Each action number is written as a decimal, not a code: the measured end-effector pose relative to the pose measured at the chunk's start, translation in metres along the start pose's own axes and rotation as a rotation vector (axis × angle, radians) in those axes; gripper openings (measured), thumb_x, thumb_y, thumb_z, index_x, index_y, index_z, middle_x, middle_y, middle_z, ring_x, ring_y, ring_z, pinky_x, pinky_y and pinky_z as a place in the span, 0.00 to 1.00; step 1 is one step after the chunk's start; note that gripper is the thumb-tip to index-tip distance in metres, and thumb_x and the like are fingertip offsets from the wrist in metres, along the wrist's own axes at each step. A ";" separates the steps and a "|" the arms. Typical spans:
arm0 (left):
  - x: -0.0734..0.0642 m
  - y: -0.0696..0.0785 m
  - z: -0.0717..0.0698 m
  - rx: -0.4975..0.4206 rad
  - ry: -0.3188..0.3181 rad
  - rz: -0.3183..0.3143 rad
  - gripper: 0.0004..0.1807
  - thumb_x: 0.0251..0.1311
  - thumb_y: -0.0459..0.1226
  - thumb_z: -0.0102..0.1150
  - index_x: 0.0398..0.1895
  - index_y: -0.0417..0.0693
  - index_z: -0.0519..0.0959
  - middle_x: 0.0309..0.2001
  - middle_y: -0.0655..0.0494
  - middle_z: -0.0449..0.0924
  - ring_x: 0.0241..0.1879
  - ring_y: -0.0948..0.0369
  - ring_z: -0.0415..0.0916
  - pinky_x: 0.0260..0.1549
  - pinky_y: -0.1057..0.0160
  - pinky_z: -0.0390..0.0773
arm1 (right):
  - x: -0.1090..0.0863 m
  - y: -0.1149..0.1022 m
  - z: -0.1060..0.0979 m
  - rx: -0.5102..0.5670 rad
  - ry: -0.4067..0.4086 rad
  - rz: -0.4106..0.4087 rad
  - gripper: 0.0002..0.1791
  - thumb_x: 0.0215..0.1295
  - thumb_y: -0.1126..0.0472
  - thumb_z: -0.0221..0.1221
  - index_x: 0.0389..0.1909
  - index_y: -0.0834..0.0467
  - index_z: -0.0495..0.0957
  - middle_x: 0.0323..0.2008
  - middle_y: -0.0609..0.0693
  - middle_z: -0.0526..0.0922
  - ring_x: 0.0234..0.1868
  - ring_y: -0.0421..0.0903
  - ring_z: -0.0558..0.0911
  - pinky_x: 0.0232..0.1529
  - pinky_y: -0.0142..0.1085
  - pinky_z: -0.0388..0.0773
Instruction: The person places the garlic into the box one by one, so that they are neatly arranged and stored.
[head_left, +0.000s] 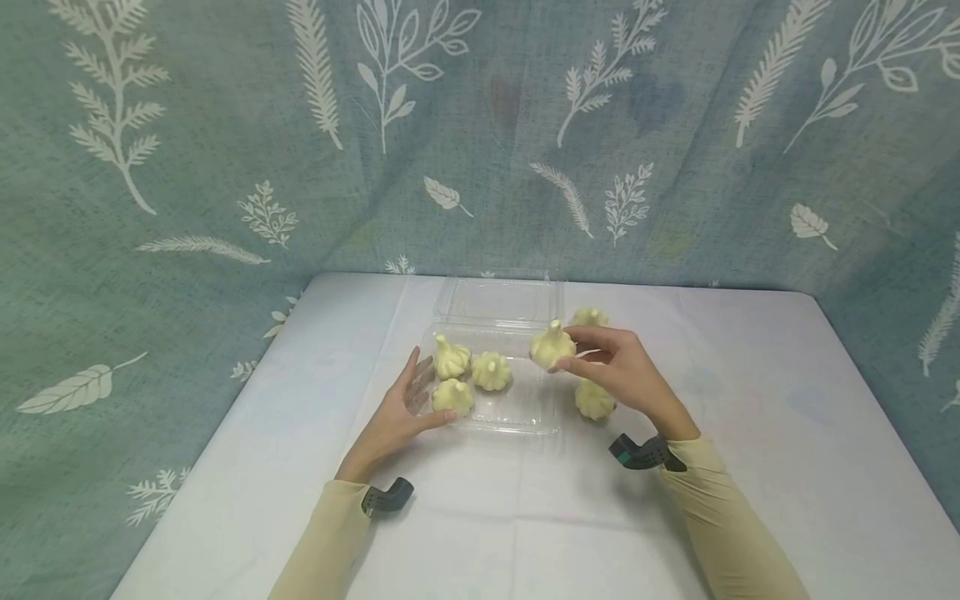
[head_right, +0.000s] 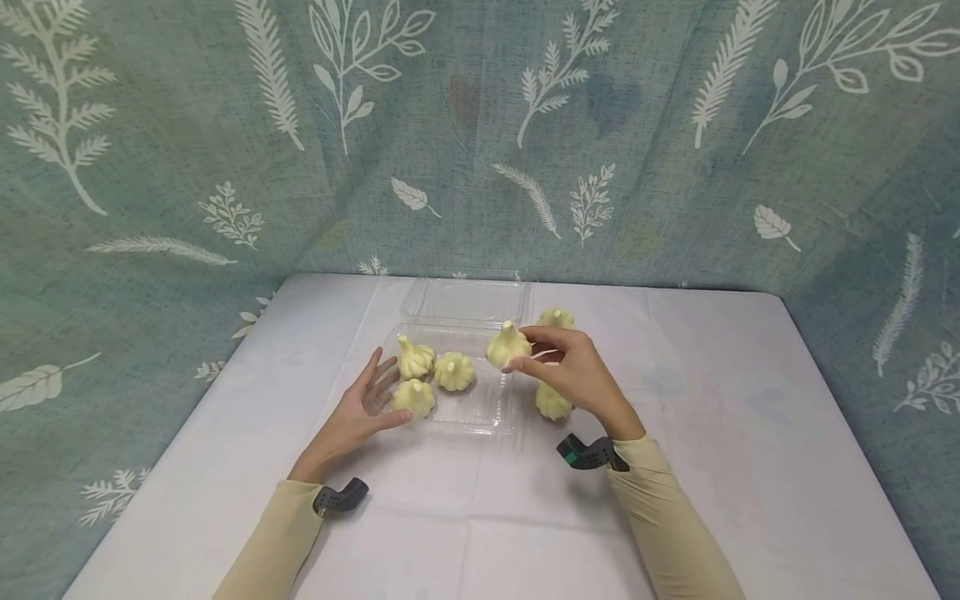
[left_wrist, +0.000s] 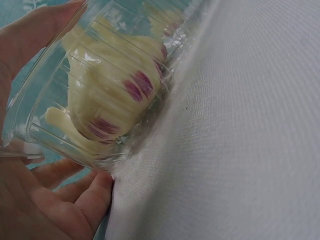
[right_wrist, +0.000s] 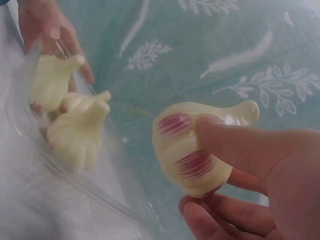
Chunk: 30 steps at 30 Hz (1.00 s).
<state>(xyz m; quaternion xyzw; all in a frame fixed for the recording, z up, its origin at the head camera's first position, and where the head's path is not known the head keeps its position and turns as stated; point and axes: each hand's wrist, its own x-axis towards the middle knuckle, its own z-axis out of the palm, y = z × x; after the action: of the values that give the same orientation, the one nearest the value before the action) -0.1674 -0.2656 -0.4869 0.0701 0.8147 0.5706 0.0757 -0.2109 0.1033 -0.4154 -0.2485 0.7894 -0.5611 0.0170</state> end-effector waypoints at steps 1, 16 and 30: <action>0.000 0.000 0.000 0.003 0.002 -0.001 0.70 0.54 0.45 0.79 0.85 0.61 0.31 0.85 0.50 0.43 0.83 0.44 0.48 0.81 0.49 0.58 | 0.000 -0.001 0.001 0.011 0.000 0.000 0.24 0.64 0.62 0.71 0.61 0.60 0.82 0.56 0.57 0.86 0.52 0.51 0.87 0.54 0.34 0.89; 0.000 0.000 -0.003 0.009 -0.005 0.014 0.70 0.54 0.45 0.79 0.85 0.58 0.31 0.85 0.48 0.43 0.83 0.43 0.49 0.81 0.47 0.58 | 0.003 -0.005 0.027 -0.008 -0.057 0.044 0.26 0.63 0.58 0.73 0.61 0.60 0.82 0.60 0.57 0.84 0.54 0.52 0.86 0.61 0.42 0.87; 0.000 -0.004 -0.003 0.001 -0.008 0.027 0.70 0.54 0.45 0.79 0.85 0.59 0.32 0.85 0.48 0.44 0.83 0.42 0.49 0.81 0.48 0.58 | 0.004 -0.007 0.046 -0.024 -0.138 0.041 0.24 0.61 0.59 0.74 0.58 0.62 0.84 0.58 0.59 0.86 0.52 0.53 0.86 0.61 0.45 0.88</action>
<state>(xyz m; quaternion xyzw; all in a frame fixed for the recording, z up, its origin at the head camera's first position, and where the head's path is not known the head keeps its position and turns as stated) -0.1681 -0.2701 -0.4899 0.0835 0.8136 0.5710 0.0710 -0.1979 0.0597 -0.4249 -0.2703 0.7979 -0.5329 0.0798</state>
